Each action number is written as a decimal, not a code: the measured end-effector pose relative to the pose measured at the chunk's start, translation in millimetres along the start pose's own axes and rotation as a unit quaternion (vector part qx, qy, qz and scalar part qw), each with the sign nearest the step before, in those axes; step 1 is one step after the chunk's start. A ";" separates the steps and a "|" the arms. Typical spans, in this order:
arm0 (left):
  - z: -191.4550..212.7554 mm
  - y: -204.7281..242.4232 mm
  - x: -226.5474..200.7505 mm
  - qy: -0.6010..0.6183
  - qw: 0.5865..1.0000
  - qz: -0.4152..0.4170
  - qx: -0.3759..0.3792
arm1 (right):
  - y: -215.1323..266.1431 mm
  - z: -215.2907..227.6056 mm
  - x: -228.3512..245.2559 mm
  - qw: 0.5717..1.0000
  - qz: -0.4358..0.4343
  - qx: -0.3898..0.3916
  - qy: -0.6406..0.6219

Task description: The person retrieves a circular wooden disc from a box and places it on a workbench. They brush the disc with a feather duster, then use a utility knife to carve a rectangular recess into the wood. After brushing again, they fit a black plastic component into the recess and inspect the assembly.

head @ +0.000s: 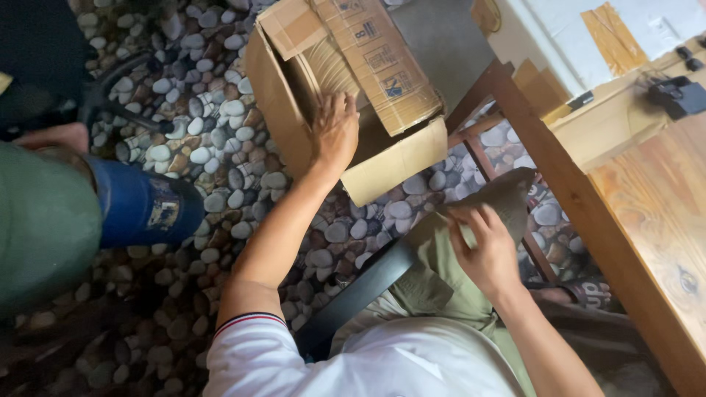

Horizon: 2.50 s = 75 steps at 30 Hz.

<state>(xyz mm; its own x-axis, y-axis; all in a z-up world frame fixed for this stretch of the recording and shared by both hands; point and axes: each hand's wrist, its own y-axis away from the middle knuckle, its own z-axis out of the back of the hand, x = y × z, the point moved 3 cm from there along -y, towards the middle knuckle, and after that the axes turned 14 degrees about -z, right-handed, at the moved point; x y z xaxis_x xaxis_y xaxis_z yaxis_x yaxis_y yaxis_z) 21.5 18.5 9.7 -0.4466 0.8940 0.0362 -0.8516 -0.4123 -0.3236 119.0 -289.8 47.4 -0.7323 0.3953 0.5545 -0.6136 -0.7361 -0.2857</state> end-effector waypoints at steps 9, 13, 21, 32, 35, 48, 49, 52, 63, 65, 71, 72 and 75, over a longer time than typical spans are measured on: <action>-27.7 -11.8 -16.6 0.043 0.995 0.073 0.053 | -125.2 -99.0 47.8 0.996 -0.008 0.011 0.089; -34.4 -18.6 -13.4 -0.020 1.000 0.015 -0.006 | -157.2 -125.5 30.9 0.985 -0.020 0.031 0.166; -38.5 -7.5 4.8 0.198 0.978 0.062 0.016 | -171.2 -93.9 39.5 0.981 0.092 -0.061 0.162; 126.6 29.9 36.7 0.309 0.936 0.057 -0.157 | -202.3 -71.3 20.0 0.999 -0.015 -0.028 -0.002; 180.0 43.2 43.2 0.354 0.913 0.082 -0.187 | -193.2 -75.2 22.9 0.999 -0.006 0.006 -0.048; 163.9 -16.6 -63.3 0.689 0.680 0.138 -0.207 | -90.9 93.8 18.4 0.856 -0.215 -0.039 -0.469; 166.1 -25.4 -90.1 0.698 0.677 0.125 -0.197 | -78.4 111.6 5.7 0.856 -0.220 -0.057 -0.464; 163.4 -51.2 -178.0 0.786 0.600 0.081 -0.129 | -39.5 159.1 -48.9 0.832 -0.242 -0.147 -0.477; 100.6 -121.8 -452.3 0.903 0.375 0.125 0.171 | 80.4 280.5 -239.9 0.846 -0.292 -0.334 -0.296; 91.2 -131.1 -473.9 0.896 0.388 0.105 0.186 | 88.2 285.2 -252.0 0.846 -0.285 -0.365 -0.265; 83.5 -129.9 -509.1 0.890 0.395 0.091 0.207 | 109.1 277.7 -260.5 0.839 -0.321 -0.415 -0.145; 82.5 -129.5 -509.6 0.895 0.385 0.090 0.208 | 109.7 278.5 -260.2 0.838 -0.323 -0.410 -0.155; 76.0 -131.0 -505.2 0.879 0.421 0.069 0.212 | 106.2 281.9 -260.6 0.843 -0.318 -0.401 -0.164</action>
<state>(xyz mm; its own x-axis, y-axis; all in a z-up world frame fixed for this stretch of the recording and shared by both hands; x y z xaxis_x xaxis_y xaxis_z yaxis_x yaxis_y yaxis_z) 337.9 -392.5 105.6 0.0764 -0.5493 -0.8321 -0.9898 -0.1422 0.0030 327.9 -625.9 92.9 -0.1391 0.2999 0.9438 -0.9500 0.2288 -0.2127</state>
